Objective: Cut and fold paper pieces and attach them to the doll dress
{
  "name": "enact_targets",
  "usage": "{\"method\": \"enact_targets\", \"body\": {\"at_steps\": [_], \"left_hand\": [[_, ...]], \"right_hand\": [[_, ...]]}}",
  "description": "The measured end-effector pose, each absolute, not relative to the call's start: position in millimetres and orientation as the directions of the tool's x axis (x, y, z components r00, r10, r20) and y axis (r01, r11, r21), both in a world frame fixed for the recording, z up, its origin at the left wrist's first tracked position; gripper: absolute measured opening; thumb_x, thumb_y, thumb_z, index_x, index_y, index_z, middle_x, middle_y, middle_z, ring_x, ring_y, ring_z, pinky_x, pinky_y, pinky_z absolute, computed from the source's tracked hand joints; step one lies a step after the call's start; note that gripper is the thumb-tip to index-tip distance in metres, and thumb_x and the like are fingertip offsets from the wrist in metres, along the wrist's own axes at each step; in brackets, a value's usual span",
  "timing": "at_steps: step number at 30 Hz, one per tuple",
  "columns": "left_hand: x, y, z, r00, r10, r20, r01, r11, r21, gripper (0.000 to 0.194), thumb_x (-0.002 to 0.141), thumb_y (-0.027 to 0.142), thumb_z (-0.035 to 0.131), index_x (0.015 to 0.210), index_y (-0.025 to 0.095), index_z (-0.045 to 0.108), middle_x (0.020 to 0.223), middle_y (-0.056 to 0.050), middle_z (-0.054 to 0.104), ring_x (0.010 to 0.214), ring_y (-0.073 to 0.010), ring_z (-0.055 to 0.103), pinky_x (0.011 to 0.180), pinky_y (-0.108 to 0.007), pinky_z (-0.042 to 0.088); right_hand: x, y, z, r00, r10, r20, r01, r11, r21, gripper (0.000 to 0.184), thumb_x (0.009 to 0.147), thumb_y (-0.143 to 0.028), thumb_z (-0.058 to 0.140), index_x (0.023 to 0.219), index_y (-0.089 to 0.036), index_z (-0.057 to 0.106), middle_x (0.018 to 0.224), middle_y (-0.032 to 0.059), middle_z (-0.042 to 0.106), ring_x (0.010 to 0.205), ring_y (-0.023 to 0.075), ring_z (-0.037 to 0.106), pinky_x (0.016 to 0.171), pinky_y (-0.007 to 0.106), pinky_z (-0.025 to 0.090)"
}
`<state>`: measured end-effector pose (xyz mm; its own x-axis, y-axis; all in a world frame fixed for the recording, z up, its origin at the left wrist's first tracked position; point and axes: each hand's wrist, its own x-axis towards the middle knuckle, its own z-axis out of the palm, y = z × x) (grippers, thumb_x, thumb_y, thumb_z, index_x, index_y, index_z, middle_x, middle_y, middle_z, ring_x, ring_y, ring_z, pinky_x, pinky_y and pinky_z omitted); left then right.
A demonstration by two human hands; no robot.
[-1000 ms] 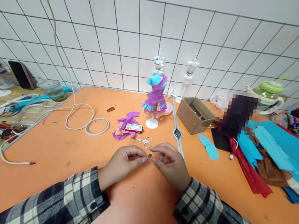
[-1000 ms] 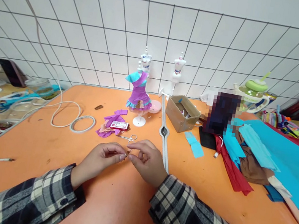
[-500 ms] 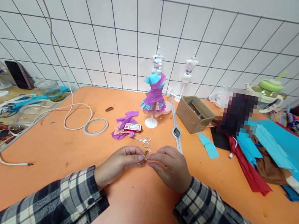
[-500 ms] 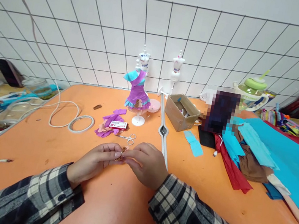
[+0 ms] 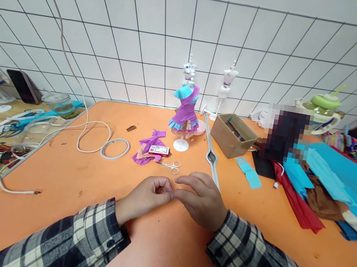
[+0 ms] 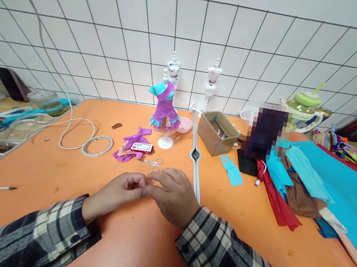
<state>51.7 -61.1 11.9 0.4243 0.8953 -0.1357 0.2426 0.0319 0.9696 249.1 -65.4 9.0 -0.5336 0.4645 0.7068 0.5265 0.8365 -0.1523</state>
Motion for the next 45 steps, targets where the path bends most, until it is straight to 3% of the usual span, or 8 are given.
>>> {"method": "enact_targets", "body": {"at_steps": [4, 9, 14, 18, 24, 30, 37, 45], "left_hand": [[52, -66, 15, 0.403, 0.914, 0.05, 0.452, -0.246, 0.857, 0.005, 0.073, 0.015, 0.056, 0.067, 0.016, 0.056, 0.068, 0.0, 0.058, 0.065, -0.0139, 0.053, 0.063, -0.026, 0.042], [50, -72, 23, 0.553, 0.786, 0.277, 0.64, -0.613, 0.463, 0.008, 0.079, 0.013, 0.055, 0.074, 0.017, 0.06, 0.076, -0.004, 0.063, 0.072, -0.0176, 0.057, 0.066, -0.03, 0.044], [49, -71, 25, 0.701, 0.595, 0.393, 0.541, -0.803, 0.25, 0.013, 0.086, 0.015, 0.052, 0.08, 0.017, 0.064, 0.084, -0.007, 0.067, 0.08, -0.0204, 0.061, 0.073, -0.034, 0.047], [51, -70, 24, 0.577, 0.703, 0.416, 0.477, -0.703, 0.527, 0.012, 0.085, 0.017, 0.055, 0.082, 0.018, 0.066, 0.086, -0.007, 0.069, 0.085, -0.02, 0.063, 0.079, -0.034, 0.049], [50, -65, 23, 0.422, 0.907, 0.003, 0.197, -0.095, 0.976, 0.016, 0.081, 0.031, 0.067, 0.077, 0.016, 0.068, 0.082, -0.005, 0.068, 0.079, -0.0181, 0.062, 0.077, -0.03, 0.047], [52, -64, 21, 0.508, 0.849, -0.142, 0.066, 0.126, 0.99, 0.023, 0.076, 0.038, 0.072, 0.079, 0.015, 0.071, 0.077, -0.003, 0.068, 0.075, -0.0163, 0.058, 0.076, -0.028, 0.044], [49, -61, 17, 0.44, 0.889, -0.128, 0.126, 0.08, 0.989, 0.025, 0.079, 0.04, 0.07, 0.08, 0.015, 0.071, 0.081, -0.004, 0.068, 0.078, -0.0174, 0.058, 0.078, -0.029, 0.043], [45, -59, 18, 0.424, 0.899, -0.108, 0.131, 0.057, 0.99, 0.031, 0.08, 0.042, 0.068, 0.097, 0.017, 0.073, 0.098, -0.008, 0.072, 0.095, -0.0236, 0.062, 0.09, -0.035, 0.045]], "right_hand": [[249, -63, 6, -0.57, 0.546, 0.614, 0.492, 0.825, -0.278, 0.013, 0.09, -0.013, 0.054, 0.09, -0.022, 0.065, 0.094, -0.0008, 0.072, 0.091, 0.0172, 0.055, 0.084, 0.032, 0.038], [245, -66, 7, -0.531, 0.713, 0.458, 0.527, 0.701, -0.48, 0.008, 0.084, -0.014, 0.057, 0.084, -0.021, 0.061, 0.079, 0.0009, 0.067, 0.084, 0.0191, 0.055, 0.078, 0.034, 0.036], [239, -65, 2, -0.373, 0.918, 0.137, 0.249, 0.241, -0.938, 0.02, 0.073, -0.012, 0.057, 0.085, -0.022, 0.045, 0.075, -0.0023, 0.057, 0.069, 0.0139, 0.05, 0.066, 0.028, 0.04], [243, -57, -2, -0.401, 0.915, -0.048, -0.081, -0.088, -0.993, 0.016, 0.077, -0.019, 0.052, 0.093, -0.021, 0.05, 0.089, 0.002, 0.06, 0.074, 0.0137, 0.055, 0.065, 0.027, 0.044], [250, -61, 9, -0.461, 0.818, 0.344, 0.089, 0.428, -0.899, 0.038, 0.078, -0.017, 0.059, 0.116, -0.022, 0.06, 0.107, 0.0071, 0.062, 0.095, 0.0189, 0.056, 0.087, 0.036, 0.046], [242, -61, 1, -0.415, 0.866, 0.278, 0.117, 0.354, -0.928, 0.01, 0.08, -0.028, 0.069, 0.085, -0.02, 0.067, 0.107, 0.0094, 0.061, 0.102, 0.0205, 0.059, 0.083, 0.034, 0.05], [245, -57, -3, -0.344, 0.914, 0.216, 0.049, 0.247, -0.968, 0.031, 0.077, -0.029, 0.071, 0.106, -0.02, 0.064, 0.102, 0.0068, 0.062, 0.077, 0.0137, 0.058, 0.071, 0.03, 0.052], [248, -52, -7, -0.268, 0.949, 0.168, 0.123, 0.207, -0.971, 0.014, 0.078, -0.031, 0.067, 0.084, -0.018, 0.069, 0.075, 0.0031, 0.067, 0.069, 0.015, 0.06, 0.062, 0.028, 0.049]]}}
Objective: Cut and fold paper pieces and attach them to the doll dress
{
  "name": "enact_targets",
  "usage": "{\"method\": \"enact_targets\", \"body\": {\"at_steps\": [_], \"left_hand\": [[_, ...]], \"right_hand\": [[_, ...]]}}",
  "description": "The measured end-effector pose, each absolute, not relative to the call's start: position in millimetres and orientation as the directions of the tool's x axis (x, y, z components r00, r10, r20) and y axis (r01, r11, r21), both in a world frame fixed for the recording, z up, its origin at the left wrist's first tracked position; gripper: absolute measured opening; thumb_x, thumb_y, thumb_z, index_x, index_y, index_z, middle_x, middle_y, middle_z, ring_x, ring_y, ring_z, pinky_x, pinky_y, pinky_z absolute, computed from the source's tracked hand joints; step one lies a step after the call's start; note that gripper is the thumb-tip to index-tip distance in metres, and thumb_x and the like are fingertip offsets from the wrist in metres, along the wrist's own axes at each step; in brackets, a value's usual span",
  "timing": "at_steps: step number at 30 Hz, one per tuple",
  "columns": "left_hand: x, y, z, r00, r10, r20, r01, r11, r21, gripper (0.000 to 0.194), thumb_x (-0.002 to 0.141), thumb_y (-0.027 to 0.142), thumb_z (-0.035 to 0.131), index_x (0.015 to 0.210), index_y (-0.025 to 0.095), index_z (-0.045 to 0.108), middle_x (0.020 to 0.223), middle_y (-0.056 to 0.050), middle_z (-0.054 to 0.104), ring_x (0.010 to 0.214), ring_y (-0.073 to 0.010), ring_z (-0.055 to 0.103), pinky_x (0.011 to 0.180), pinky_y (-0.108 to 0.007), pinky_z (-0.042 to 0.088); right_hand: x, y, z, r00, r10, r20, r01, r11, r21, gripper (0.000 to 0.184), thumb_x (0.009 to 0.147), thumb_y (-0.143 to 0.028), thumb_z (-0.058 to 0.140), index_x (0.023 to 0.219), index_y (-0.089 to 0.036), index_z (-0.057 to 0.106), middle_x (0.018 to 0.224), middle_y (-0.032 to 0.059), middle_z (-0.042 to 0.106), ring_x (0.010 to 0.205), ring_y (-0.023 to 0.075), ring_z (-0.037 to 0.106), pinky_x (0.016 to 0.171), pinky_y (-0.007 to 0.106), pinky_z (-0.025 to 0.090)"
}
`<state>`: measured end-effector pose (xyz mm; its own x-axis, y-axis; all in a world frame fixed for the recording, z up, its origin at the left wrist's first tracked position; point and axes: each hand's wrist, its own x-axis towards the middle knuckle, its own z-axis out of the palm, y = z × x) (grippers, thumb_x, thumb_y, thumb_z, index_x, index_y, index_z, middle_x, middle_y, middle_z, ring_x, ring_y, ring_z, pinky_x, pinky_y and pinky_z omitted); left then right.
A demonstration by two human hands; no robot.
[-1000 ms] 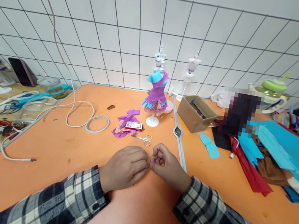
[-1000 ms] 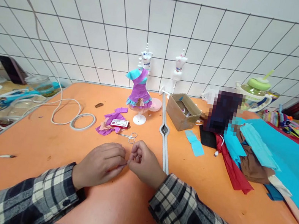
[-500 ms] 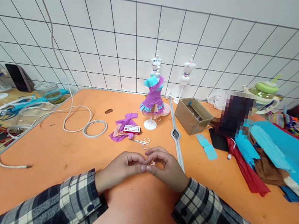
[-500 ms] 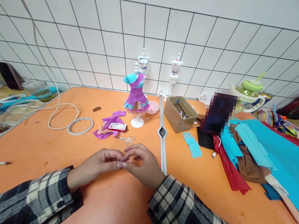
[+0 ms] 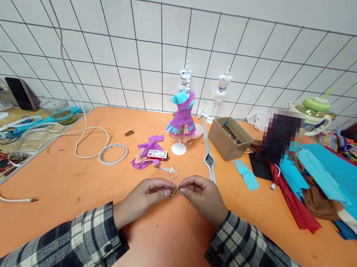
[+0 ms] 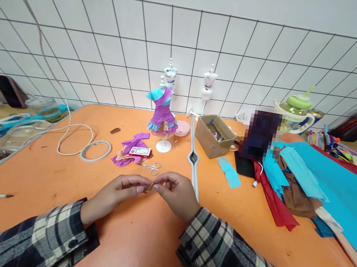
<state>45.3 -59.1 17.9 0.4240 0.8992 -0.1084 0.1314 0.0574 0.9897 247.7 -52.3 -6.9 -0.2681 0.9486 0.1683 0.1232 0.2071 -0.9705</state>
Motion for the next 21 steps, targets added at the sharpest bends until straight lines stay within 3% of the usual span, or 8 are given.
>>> {"method": "enact_targets", "body": {"at_steps": [5, 11, 14, 17, 21], "left_hand": [[44, -56, 21, 0.387, 0.92, -0.056, 0.195, -0.023, 0.981, 0.033, 0.081, 0.042, 0.068, 0.103, 0.018, 0.072, 0.107, -0.011, 0.07, 0.101, -0.0264, 0.062, 0.093, -0.038, 0.046], [49, -59, 19, 0.377, 0.923, 0.072, 0.238, -0.172, 0.956, 0.018, 0.08, 0.036, 0.069, 0.082, 0.018, 0.072, 0.092, -0.008, 0.07, 0.091, -0.0225, 0.063, 0.088, -0.034, 0.046], [49, -59, 17, 0.411, 0.912, 0.003, 0.207, -0.097, 0.974, 0.018, 0.079, 0.035, 0.07, 0.079, 0.017, 0.07, 0.086, -0.006, 0.07, 0.084, -0.0199, 0.062, 0.082, -0.031, 0.046], [46, -58, 16, 0.476, 0.872, -0.113, 0.158, 0.041, 0.987, 0.019, 0.077, 0.034, 0.073, 0.078, 0.015, 0.069, 0.077, -0.003, 0.068, 0.074, -0.016, 0.059, 0.073, -0.028, 0.044], [43, -58, 18, 0.472, 0.861, -0.19, -0.018, 0.225, 0.974, 0.019, 0.072, 0.03, 0.077, 0.078, 0.014, 0.069, 0.083, -0.005, 0.071, 0.076, -0.0157, 0.06, 0.073, -0.027, 0.043]], "right_hand": [[246, -55, -5, -0.286, 0.938, 0.195, 0.173, 0.251, -0.952, 0.012, 0.08, -0.029, 0.066, 0.085, -0.019, 0.069, 0.074, 0.0022, 0.069, 0.062, 0.0131, 0.059, 0.055, 0.025, 0.047], [240, -59, -5, -0.293, 0.927, 0.233, 0.176, 0.292, -0.94, 0.015, 0.08, -0.031, 0.067, 0.089, -0.019, 0.069, 0.08, 0.0034, 0.071, 0.065, 0.013, 0.061, 0.056, 0.024, 0.048], [243, -59, -1, -0.315, 0.894, 0.318, 0.268, 0.405, -0.874, 0.01, 0.082, -0.027, 0.068, 0.088, -0.02, 0.071, 0.078, 0.0027, 0.069, 0.064, 0.0125, 0.059, 0.056, 0.024, 0.046], [249, -58, 4, -0.402, 0.786, 0.469, 0.315, 0.6, -0.735, 0.01, 0.086, -0.027, 0.065, 0.081, -0.021, 0.072, 0.075, 0.0026, 0.069, 0.071, 0.0148, 0.061, 0.068, 0.029, 0.047], [253, -45, 1, -0.329, 0.77, 0.546, 0.416, 0.638, -0.648, 0.013, 0.09, -0.028, 0.06, 0.097, -0.022, 0.07, 0.087, 0.0046, 0.07, 0.081, 0.0169, 0.061, 0.073, 0.031, 0.047]]}}
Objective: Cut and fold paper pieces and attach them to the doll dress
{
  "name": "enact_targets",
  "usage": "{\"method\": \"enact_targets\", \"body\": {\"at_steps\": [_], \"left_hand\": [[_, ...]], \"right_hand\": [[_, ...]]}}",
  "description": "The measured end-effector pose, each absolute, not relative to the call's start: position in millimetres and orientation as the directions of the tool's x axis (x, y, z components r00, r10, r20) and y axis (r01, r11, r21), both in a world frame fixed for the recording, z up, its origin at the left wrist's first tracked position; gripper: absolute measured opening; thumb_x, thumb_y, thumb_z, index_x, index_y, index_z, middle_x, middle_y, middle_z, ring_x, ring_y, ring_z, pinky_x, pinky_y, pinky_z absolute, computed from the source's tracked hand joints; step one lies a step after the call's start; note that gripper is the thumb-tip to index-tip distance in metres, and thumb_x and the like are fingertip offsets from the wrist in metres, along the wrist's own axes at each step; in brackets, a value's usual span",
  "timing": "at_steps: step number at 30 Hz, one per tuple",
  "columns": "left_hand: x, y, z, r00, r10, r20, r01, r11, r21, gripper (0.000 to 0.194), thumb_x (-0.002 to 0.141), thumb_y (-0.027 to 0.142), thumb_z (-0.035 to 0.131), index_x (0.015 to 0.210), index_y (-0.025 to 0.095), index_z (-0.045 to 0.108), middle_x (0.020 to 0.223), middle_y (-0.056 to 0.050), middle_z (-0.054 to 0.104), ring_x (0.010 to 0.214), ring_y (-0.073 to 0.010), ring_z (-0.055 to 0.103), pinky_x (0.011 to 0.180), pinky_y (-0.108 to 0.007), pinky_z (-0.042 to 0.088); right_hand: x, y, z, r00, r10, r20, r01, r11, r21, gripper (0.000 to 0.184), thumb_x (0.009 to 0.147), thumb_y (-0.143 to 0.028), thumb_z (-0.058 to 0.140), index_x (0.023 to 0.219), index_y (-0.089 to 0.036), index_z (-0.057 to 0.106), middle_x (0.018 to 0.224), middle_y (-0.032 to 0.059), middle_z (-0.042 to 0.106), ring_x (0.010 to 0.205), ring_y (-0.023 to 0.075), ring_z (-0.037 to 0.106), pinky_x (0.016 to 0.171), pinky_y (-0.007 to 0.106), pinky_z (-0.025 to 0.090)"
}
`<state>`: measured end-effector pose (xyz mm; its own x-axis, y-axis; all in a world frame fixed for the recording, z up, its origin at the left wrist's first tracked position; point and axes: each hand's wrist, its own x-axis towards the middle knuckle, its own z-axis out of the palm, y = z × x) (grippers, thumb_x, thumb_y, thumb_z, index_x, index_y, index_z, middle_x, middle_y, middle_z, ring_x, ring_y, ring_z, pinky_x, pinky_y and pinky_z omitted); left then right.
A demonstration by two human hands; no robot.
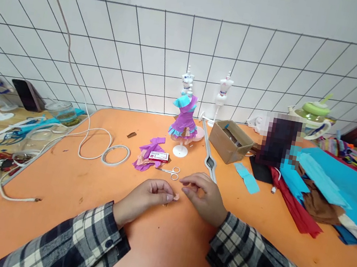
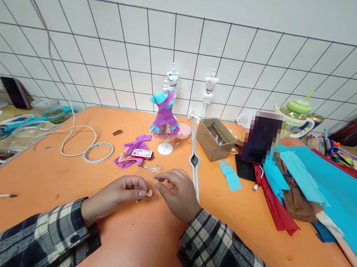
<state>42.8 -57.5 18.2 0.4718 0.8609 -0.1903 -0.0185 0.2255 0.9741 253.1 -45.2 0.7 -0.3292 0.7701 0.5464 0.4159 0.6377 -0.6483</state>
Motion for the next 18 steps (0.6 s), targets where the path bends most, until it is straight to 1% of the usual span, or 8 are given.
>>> {"method": "enact_targets", "body": {"at_steps": [2, 4, 6, 7, 9, 12, 16, 18], "left_hand": [[42, -57, 19, 0.443, 0.87, -0.215, -0.158, 0.312, 0.937, 0.019, 0.07, 0.027, 0.08, 0.076, 0.014, 0.068, 0.084, -0.006, 0.072, 0.081, -0.017, 0.063, 0.076, -0.028, 0.044], [41, -57, 18, 0.438, 0.869, -0.231, -0.284, 0.378, 0.881, 0.018, 0.069, 0.024, 0.081, 0.073, 0.014, 0.067, 0.081, -0.005, 0.072, 0.082, -0.0166, 0.064, 0.079, -0.028, 0.045], [41, -56, 17, 0.447, 0.865, -0.227, -0.364, 0.408, 0.837, 0.018, 0.069, 0.022, 0.082, 0.073, 0.015, 0.066, 0.079, -0.003, 0.071, 0.08, -0.0146, 0.065, 0.081, -0.027, 0.046], [41, -56, 16, 0.45, 0.866, -0.22, -0.384, 0.41, 0.827, 0.017, 0.07, 0.021, 0.081, 0.074, 0.015, 0.066, 0.079, -0.003, 0.071, 0.079, -0.0135, 0.064, 0.081, -0.026, 0.046], [40, -54, 15, 0.446, 0.873, -0.198, -0.405, 0.394, 0.825, 0.015, 0.071, 0.019, 0.08, 0.075, 0.015, 0.066, 0.08, -0.002, 0.071, 0.078, -0.0119, 0.064, 0.081, -0.025, 0.047], [37, -51, 14, 0.421, 0.889, -0.181, -0.422, 0.369, 0.829, 0.017, 0.073, 0.015, 0.079, 0.085, 0.015, 0.067, 0.083, -0.002, 0.072, 0.08, -0.0109, 0.065, 0.082, -0.024, 0.047], [34, -47, 12, 0.401, 0.89, -0.218, -0.402, 0.384, 0.831, 0.042, 0.072, 0.014, 0.08, 0.11, 0.018, 0.063, 0.079, -0.002, 0.073, 0.081, -0.0123, 0.067, 0.086, -0.026, 0.047], [34, -47, 11, 0.392, 0.893, -0.222, -0.369, 0.373, 0.851, 0.05, 0.072, 0.014, 0.08, 0.117, 0.018, 0.059, 0.079, -0.001, 0.073, 0.081, -0.0126, 0.068, 0.087, -0.027, 0.046]], "right_hand": [[249, -31, -4, -0.339, 0.76, 0.555, 0.504, 0.645, -0.575, 0.016, 0.092, -0.025, 0.056, 0.102, -0.021, 0.068, 0.092, 0.0057, 0.07, 0.087, 0.0178, 0.06, 0.078, 0.033, 0.047], [241, -15, -8, -0.453, 0.714, 0.534, 0.569, 0.692, -0.443, 0.021, 0.094, -0.02, 0.052, 0.107, -0.02, 0.068, 0.099, 0.0074, 0.069, 0.096, 0.0191, 0.057, 0.086, 0.035, 0.045], [230, -1, -9, -0.555, 0.697, 0.454, 0.618, 0.711, -0.335, 0.027, 0.094, -0.02, 0.052, 0.118, -0.02, 0.064, 0.106, 0.0082, 0.067, 0.103, 0.0198, 0.054, 0.089, 0.034, 0.043], [225, 3, -10, -0.584, 0.708, 0.398, 0.654, 0.7, -0.286, 0.028, 0.094, -0.021, 0.053, 0.119, -0.021, 0.064, 0.105, 0.008, 0.066, 0.103, 0.0207, 0.053, 0.086, 0.034, 0.044], [219, 7, -9, -0.607, 0.743, 0.283, 0.72, 0.664, -0.2, 0.024, 0.092, -0.02, 0.054, 0.112, -0.022, 0.067, 0.099, 0.0079, 0.065, 0.1, 0.022, 0.054, 0.078, 0.032, 0.044], [220, 3, -6, -0.598, 0.781, 0.18, 0.769, 0.622, -0.148, 0.02, 0.091, -0.018, 0.055, 0.103, -0.022, 0.069, 0.097, 0.0073, 0.062, 0.093, 0.0207, 0.056, 0.068, 0.028, 0.041], [229, -6, -2, -0.541, 0.827, 0.153, 0.817, 0.56, -0.138, 0.022, 0.091, -0.015, 0.051, 0.106, -0.024, 0.066, 0.098, 0.0065, 0.061, 0.091, 0.0194, 0.058, 0.063, 0.027, 0.04], [230, -10, 1, -0.498, 0.851, 0.169, 0.844, 0.52, -0.13, 0.022, 0.092, -0.016, 0.05, 0.109, -0.021, 0.063, 0.101, 0.0081, 0.06, 0.09, 0.0199, 0.058, 0.062, 0.027, 0.041]]}}
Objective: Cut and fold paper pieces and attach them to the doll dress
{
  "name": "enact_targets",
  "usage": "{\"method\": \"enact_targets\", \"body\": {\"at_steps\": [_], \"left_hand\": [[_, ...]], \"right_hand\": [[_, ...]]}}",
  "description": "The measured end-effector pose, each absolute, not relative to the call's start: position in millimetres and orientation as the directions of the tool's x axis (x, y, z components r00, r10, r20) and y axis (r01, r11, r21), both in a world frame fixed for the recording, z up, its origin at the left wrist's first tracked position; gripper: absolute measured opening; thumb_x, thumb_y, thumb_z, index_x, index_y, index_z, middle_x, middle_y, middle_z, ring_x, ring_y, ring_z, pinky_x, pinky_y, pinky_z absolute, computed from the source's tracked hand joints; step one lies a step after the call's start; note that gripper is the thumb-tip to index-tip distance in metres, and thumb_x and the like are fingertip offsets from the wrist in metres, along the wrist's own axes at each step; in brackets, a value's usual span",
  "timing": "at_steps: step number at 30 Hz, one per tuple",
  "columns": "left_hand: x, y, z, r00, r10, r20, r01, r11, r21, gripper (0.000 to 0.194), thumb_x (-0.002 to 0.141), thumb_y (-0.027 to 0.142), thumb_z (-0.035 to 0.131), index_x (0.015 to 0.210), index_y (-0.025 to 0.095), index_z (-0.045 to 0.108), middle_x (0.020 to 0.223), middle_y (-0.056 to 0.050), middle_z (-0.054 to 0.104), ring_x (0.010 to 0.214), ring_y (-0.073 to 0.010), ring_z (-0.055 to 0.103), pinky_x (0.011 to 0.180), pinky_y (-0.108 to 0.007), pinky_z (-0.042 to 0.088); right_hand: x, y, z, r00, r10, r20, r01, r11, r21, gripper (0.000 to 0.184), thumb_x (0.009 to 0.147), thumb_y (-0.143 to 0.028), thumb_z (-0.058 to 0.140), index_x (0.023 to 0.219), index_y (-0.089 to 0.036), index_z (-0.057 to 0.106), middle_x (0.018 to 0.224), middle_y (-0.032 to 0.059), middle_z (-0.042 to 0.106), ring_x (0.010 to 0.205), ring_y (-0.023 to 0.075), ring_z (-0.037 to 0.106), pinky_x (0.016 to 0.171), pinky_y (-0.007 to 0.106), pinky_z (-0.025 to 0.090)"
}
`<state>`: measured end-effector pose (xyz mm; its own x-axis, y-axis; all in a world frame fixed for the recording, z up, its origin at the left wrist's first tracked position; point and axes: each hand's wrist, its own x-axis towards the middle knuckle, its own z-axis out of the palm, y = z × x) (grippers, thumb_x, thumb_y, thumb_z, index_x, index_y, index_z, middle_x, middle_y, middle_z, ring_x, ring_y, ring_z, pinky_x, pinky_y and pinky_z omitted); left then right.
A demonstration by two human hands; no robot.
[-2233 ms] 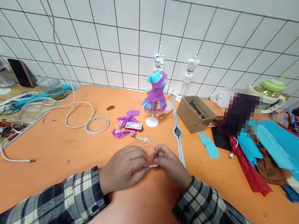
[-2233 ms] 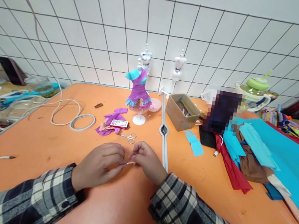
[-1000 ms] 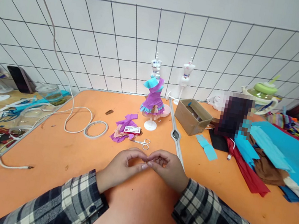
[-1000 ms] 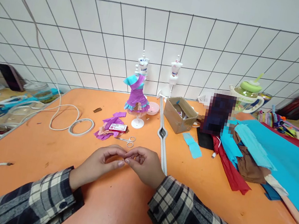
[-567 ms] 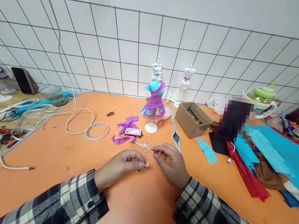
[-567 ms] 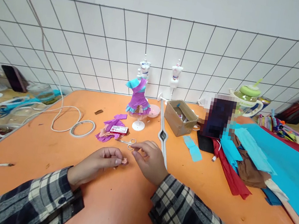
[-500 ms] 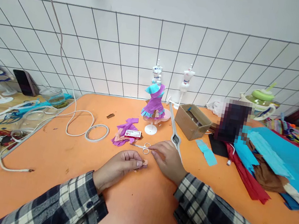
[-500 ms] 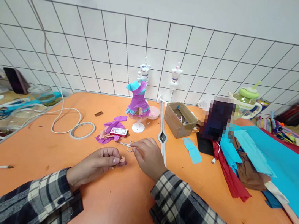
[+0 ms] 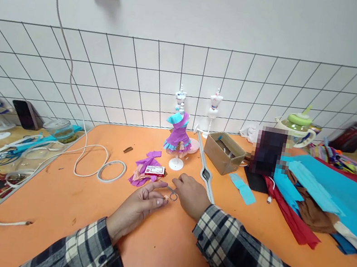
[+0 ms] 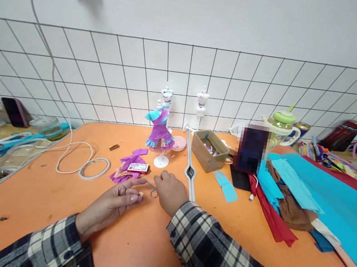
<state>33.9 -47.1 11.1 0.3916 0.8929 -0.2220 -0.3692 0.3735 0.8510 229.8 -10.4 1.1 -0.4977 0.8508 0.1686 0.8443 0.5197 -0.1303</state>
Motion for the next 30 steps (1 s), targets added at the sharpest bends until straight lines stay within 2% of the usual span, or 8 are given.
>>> {"method": "enact_targets", "body": {"at_steps": [5, 11, 16, 19, 22, 24, 26, 30], "left_hand": [[36, -48, 12, 0.357, 0.922, -0.151, -0.279, 0.259, 0.925, 0.05, 0.072, 0.017, 0.08, 0.115, 0.02, 0.055, 0.076, 0.002, 0.072, 0.079, -0.012, 0.066, 0.082, -0.024, 0.043], [34, -47, 11, 0.307, 0.95, -0.05, -0.263, 0.135, 0.955, 0.039, 0.075, 0.019, 0.078, 0.1, 0.022, 0.049, 0.072, 0.005, 0.07, 0.073, -0.0102, 0.062, 0.075, -0.023, 0.042], [34, -46, 13, 0.241, 0.97, -0.044, -0.29, 0.115, 0.95, 0.039, 0.073, 0.017, 0.079, 0.094, 0.021, 0.047, 0.074, 0.003, 0.071, 0.075, -0.0107, 0.063, 0.075, -0.023, 0.043], [33, -45, 13, 0.214, 0.976, -0.043, -0.351, 0.118, 0.929, 0.039, 0.072, 0.016, 0.079, 0.094, 0.021, 0.048, 0.074, 0.003, 0.071, 0.075, -0.0106, 0.063, 0.076, -0.023, 0.042], [32, -44, 12, 0.195, 0.979, -0.057, -0.392, 0.131, 0.911, 0.038, 0.071, 0.015, 0.079, 0.094, 0.021, 0.049, 0.074, 0.003, 0.07, 0.073, -0.0104, 0.063, 0.075, -0.023, 0.042], [32, -43, 10, 0.188, 0.981, -0.056, -0.414, 0.131, 0.901, 0.038, 0.07, 0.015, 0.079, 0.093, 0.021, 0.05, 0.073, 0.003, 0.069, 0.072, -0.0108, 0.063, 0.075, -0.023, 0.042], [31, -42, 10, 0.178, 0.983, -0.046, -0.436, 0.121, 0.892, 0.037, 0.07, 0.014, 0.08, 0.092, 0.021, 0.051, 0.072, 0.003, 0.068, 0.073, -0.011, 0.063, 0.075, -0.024, 0.043], [30, -40, 9, 0.158, 0.987, -0.034, -0.446, 0.102, 0.889, 0.036, 0.07, 0.014, 0.079, 0.091, 0.021, 0.051, 0.071, 0.005, 0.064, 0.073, -0.0098, 0.06, 0.075, -0.023, 0.042]], "right_hand": [[222, -22, 7, -0.462, 0.881, 0.097, 0.869, 0.472, -0.15, 0.02, 0.092, -0.028, 0.053, 0.106, -0.019, 0.063, 0.097, 0.0094, 0.061, 0.089, 0.0214, 0.061, 0.065, 0.028, 0.045], [213, -32, 19, -0.383, 0.923, -0.043, 0.924, 0.383, -0.013, 0.024, 0.09, -0.005, 0.043, 0.098, -0.012, 0.065, 0.095, 0.0137, 0.063, 0.089, 0.021, 0.063, 0.07, 0.027, 0.047], [219, -28, 18, -0.349, 0.936, -0.041, 0.936, 0.346, -0.065, 0.022, 0.087, -0.002, 0.045, 0.097, -0.009, 0.063, 0.095, 0.0154, 0.065, 0.086, 0.024, 0.065, 0.067, 0.029, 0.046], [233, -22, 12, -0.313, 0.95, -0.012, 0.942, 0.309, -0.129, 0.016, 0.089, -0.012, 0.048, 0.1, -0.013, 0.06, 0.095, 0.0126, 0.067, 0.084, 0.0229, 0.066, 0.066, 0.029, 0.044], [245, -17, 4, -0.346, 0.938, 0.031, 0.882, 0.337, -0.33, 0.012, 0.088, -0.018, 0.052, 0.098, -0.019, 0.058, 0.09, 0.0037, 0.069, 0.085, 0.017, 0.066, 0.07, 0.025, 0.043], [248, -16, 0, -0.384, 0.921, 0.066, 0.675, 0.329, -0.66, 0.01, 0.084, -0.017, 0.056, 0.094, -0.019, 0.056, 0.087, 0.0006, 0.068, 0.083, 0.0134, 0.065, 0.07, 0.022, 0.043], [246, -19, -3, -0.453, 0.891, 0.018, 0.382, 0.213, -0.899, 0.013, 0.078, -0.02, 0.064, 0.087, -0.018, 0.055, 0.081, -0.0007, 0.064, 0.074, 0.0112, 0.062, 0.065, 0.021, 0.043], [241, -31, -2, -0.604, 0.763, -0.231, 0.187, -0.146, -0.971, 0.03, 0.071, -0.033, 0.072, 0.09, -0.016, 0.057, 0.074, -0.0031, 0.061, 0.045, 0.0051, 0.049, 0.044, 0.019, 0.037]]}}
